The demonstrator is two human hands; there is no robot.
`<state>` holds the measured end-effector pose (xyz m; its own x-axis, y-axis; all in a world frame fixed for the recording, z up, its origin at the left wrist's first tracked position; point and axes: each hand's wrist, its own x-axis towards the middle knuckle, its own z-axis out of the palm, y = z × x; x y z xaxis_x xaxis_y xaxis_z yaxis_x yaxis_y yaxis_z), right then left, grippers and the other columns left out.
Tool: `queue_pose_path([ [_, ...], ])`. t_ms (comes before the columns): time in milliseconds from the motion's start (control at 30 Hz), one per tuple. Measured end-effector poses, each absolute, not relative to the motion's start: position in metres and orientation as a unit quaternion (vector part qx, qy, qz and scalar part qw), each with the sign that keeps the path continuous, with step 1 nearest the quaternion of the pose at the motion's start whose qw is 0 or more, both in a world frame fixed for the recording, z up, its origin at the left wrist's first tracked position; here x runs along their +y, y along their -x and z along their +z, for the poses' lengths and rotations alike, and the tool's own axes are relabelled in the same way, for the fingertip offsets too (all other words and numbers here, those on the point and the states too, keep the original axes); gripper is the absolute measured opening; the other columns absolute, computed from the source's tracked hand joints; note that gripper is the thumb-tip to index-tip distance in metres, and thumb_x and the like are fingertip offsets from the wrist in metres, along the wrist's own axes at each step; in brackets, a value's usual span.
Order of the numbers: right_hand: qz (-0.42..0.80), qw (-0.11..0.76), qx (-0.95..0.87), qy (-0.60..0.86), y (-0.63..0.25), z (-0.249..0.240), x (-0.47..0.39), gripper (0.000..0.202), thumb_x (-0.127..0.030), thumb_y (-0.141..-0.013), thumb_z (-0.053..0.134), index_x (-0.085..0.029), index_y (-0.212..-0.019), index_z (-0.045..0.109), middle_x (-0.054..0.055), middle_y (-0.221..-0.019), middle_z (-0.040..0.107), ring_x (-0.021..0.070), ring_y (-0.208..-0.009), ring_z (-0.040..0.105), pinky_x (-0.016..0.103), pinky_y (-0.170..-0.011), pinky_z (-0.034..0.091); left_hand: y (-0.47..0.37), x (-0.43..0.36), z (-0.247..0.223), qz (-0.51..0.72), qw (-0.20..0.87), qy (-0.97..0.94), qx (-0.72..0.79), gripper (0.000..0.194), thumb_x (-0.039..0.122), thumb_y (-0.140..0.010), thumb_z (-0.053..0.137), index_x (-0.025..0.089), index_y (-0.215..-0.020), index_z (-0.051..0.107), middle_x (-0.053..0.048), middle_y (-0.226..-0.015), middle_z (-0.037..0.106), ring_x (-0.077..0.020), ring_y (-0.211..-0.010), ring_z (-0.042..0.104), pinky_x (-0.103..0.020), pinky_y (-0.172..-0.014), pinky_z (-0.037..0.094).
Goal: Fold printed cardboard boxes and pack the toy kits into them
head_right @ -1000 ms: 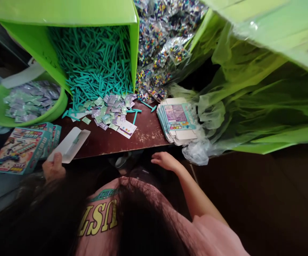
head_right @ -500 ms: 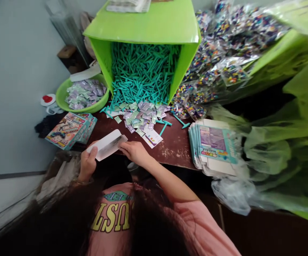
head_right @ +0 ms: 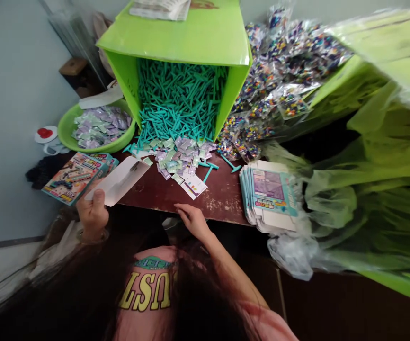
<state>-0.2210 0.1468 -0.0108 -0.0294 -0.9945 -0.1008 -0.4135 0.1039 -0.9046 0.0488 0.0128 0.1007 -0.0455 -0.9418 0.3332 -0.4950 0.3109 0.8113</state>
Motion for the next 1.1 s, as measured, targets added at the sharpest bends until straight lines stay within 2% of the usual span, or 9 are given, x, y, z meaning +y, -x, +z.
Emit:
queue_pose_path([
  [67, -0.340, 0.394, 0.630, 0.577, 0.230, -0.018, 0.149, 0.030, -0.035, -0.102, 0.051, -0.026, -0.121, 0.073, 0.008, -0.115, 0.077, 0.0255, -0.104, 0.073, 0.042, -0.096, 0.058, -0.048, 0.011, 0.106, -0.237, 0.449, -0.518, -0.689, 0.045, 0.050, -0.101, 0.046, 0.018, -0.113, 0.076, -0.011, -0.111, 0.076, -0.0266, -0.109, 0.069, -0.040, -0.099, 0.053],
  [200, -0.324, 0.312, 0.634, 0.629, 0.245, -0.024, 0.138, 0.033, -0.033, -0.103, 0.047, -0.026, -0.123, 0.072, 0.010, -0.116, 0.075, 0.0261, -0.108, 0.068, 0.044, -0.098, 0.055, -0.046, 0.014, 0.099, -0.258, 0.447, -0.533, -0.671, 0.044, 0.050, -0.101, 0.047, 0.019, -0.113, 0.075, -0.011, -0.109, 0.076, -0.0253, -0.104, 0.070, -0.037, -0.094, 0.055],
  [367, -0.245, 0.189, 0.684, 0.660, 0.260, -0.042, 0.123, 0.041, -0.038, -0.100, 0.054, -0.024, -0.138, 0.064, 0.015, -0.147, 0.057, 0.0337, -0.140, 0.044, 0.056, -0.115, 0.038, -0.052, 0.022, 0.092, -0.276, 0.411, -0.563, -0.662, 0.043, 0.052, -0.101, 0.045, 0.023, -0.113, 0.074, -0.007, -0.105, 0.076, -0.0243, -0.100, 0.071, -0.033, -0.088, 0.056],
  [467, -0.229, 0.174, 0.695, 0.659, 0.272, -0.049, 0.116, 0.041, -0.039, -0.100, 0.054, -0.022, -0.136, 0.065, 0.014, -0.149, 0.054, 0.0323, -0.144, 0.039, 0.053, -0.117, 0.035, -0.057, 0.023, 0.082, -0.266, 0.395, -0.540, -0.694, 0.039, 0.045, -0.101, 0.047, 0.022, -0.117, 0.073, -0.008, -0.112, 0.076, -0.0242, -0.105, 0.070, -0.034, -0.094, 0.054],
  [600, -0.241, 0.127, 0.746, 0.607, 0.317, -0.032, 0.101, 0.035, -0.038, -0.102, 0.050, -0.022, -0.125, 0.071, 0.013, -0.141, 0.061, 0.0296, -0.138, 0.045, 0.048, -0.117, 0.035, -0.057, 0.027, 0.027, -0.274, 0.346, -0.475, -0.761, 0.032, 0.037, -0.099, 0.050, 0.019, -0.113, 0.074, -0.011, -0.115, 0.075, -0.0264, -0.112, 0.068, -0.042, -0.106, 0.049],
  [700, -0.218, 0.062, 0.838, 0.496, 0.375, -0.010, 0.102, 0.040, -0.040, -0.104, 0.044, -0.021, -0.132, 0.066, 0.015, -0.143, 0.058, 0.0300, -0.135, 0.047, 0.047, -0.116, 0.035, -0.053, 0.034, -0.033, -0.247, 0.279, -0.434, -0.820, 0.031, 0.034, -0.096, 0.054, 0.020, -0.115, 0.074, -0.012, -0.119, 0.073, -0.0307, -0.121, 0.064, -0.050, -0.114, 0.041],
  [867, -0.066, 0.028, 0.959, 0.274, 0.427, -0.010, 0.137, 0.080, -0.053, -0.092, 0.063, -0.003, -0.151, 0.042, 0.034, -0.154, 0.039, 0.0492, -0.141, 0.036, 0.065, -0.111, 0.032, -0.047, 0.026, -0.090, -0.175, 0.278, -0.444, -0.833, 0.041, 0.031, -0.092, 0.057, 0.024, -0.131, 0.066, -0.016, -0.132, 0.066, -0.0368, -0.136, 0.053, -0.056, -0.118, 0.031],
  [1033, -0.034, 0.042, 0.945, 0.323, 0.420, -0.028, 0.148, 0.049, -0.027, -0.102, 0.041, -0.002, -0.143, 0.051, 0.035, -0.146, 0.049, 0.0428, -0.132, 0.048, 0.056, -0.103, 0.042, -0.023, -0.009, -0.083, -0.150, 0.268, -0.473, -0.826, 0.047, 0.041, -0.095, 0.056, 0.019, -0.136, 0.063, -0.020, -0.136, 0.063, -0.0384, -0.138, 0.049, -0.057, -0.117, 0.030],
  [1100, -0.034, 0.053, 0.943, 0.326, 0.425, -0.022, 0.150, 0.045, -0.026, -0.102, 0.041, -0.004, -0.138, 0.056, 0.033, -0.140, 0.055, 0.0410, -0.125, 0.053, 0.052, -0.100, 0.045, -0.015, -0.019, -0.078, -0.154, 0.264, -0.475, -0.825, 0.047, 0.042, -0.097, 0.053, 0.017, -0.135, 0.064, -0.020, -0.135, 0.063, -0.0373, -0.137, 0.050, -0.056, -0.117, 0.031],
])
